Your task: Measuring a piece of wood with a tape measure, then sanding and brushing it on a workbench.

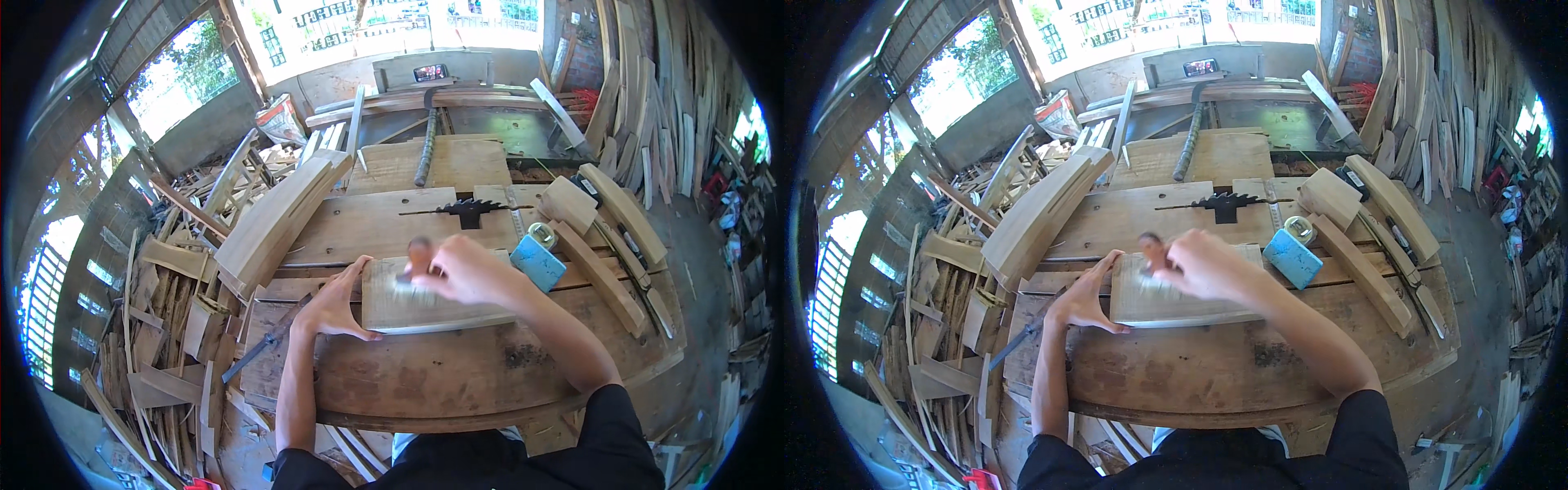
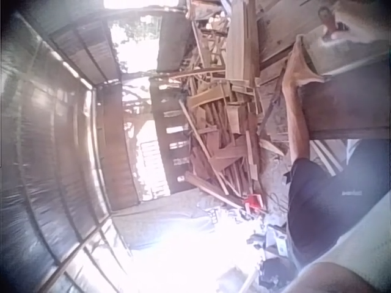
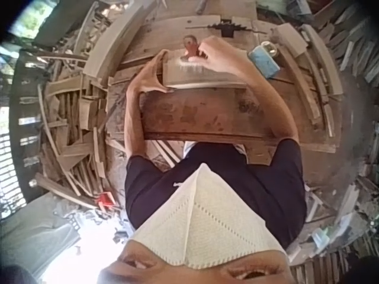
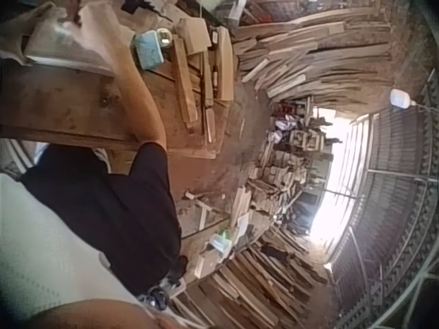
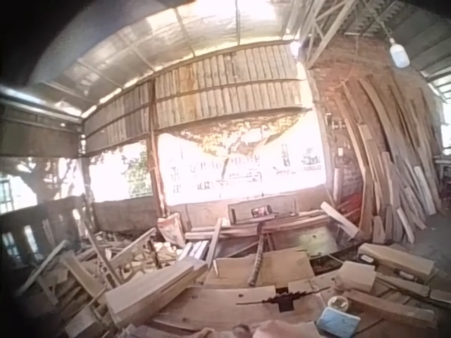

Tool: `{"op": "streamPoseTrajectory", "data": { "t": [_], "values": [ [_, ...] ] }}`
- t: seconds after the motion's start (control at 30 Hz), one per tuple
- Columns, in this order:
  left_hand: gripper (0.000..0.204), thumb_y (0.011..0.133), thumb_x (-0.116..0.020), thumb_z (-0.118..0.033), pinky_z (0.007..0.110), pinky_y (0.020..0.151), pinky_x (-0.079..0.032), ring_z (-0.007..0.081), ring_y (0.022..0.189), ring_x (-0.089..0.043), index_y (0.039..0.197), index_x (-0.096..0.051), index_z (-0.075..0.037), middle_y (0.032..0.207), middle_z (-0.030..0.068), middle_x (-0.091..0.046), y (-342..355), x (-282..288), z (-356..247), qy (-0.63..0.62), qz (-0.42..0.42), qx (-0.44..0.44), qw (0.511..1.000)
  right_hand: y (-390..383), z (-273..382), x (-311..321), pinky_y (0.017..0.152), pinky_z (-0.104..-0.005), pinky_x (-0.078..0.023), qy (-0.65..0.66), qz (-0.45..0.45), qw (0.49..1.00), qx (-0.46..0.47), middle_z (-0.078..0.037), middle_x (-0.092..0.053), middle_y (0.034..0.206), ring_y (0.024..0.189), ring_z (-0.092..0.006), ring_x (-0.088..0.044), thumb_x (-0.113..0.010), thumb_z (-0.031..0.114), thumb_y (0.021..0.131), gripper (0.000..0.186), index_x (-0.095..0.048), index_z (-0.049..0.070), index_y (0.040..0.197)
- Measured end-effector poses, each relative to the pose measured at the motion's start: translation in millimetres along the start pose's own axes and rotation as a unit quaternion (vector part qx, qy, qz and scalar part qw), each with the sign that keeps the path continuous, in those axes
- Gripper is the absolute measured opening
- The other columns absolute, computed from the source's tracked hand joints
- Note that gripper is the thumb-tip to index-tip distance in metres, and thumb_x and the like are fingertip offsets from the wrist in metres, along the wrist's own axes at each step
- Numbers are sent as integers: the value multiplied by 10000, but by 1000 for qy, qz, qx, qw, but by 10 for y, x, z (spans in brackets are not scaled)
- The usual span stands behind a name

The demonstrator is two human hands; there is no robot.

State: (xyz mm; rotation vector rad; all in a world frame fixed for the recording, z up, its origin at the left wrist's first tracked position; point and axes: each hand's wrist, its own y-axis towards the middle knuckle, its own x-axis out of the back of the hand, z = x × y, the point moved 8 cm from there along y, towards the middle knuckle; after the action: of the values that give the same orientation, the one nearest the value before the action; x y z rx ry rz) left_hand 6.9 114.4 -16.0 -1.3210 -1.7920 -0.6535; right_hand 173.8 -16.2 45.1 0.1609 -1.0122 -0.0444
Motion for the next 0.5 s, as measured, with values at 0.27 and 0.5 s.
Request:
{"op": "streamPoseTrajectory", "data": {
  "t": [0.27, 0.5],
  "values": [
    [1548, 481, -1027, -514, 489, 1292, -303, 428, 1542, -387, 1678, -182, -12, 1634, 280, -417, -33, -1, 33, -1, 4, 1, 1000, -165, 319, -210, 765, -452, -584, 29, 95, 992, 75, -154, -748, 969, 782, -318, -715, -732, 226, 991, 198, -793, 85, 1116],
    [1540, 484, -1028, -506, 489, 1293, -306, 433, 1542, -384, 1679, -187, -18, 1649, 283, -399, -1, 10, 29, -9, 4, 16, 1000, -45, -202, 206, 699, -436, -560, 4, 46, 998, -31, -183, -761, 895, 755, -312, -724, -754, 242, 971, 244, -791, 83, 1152]
  ]
}}
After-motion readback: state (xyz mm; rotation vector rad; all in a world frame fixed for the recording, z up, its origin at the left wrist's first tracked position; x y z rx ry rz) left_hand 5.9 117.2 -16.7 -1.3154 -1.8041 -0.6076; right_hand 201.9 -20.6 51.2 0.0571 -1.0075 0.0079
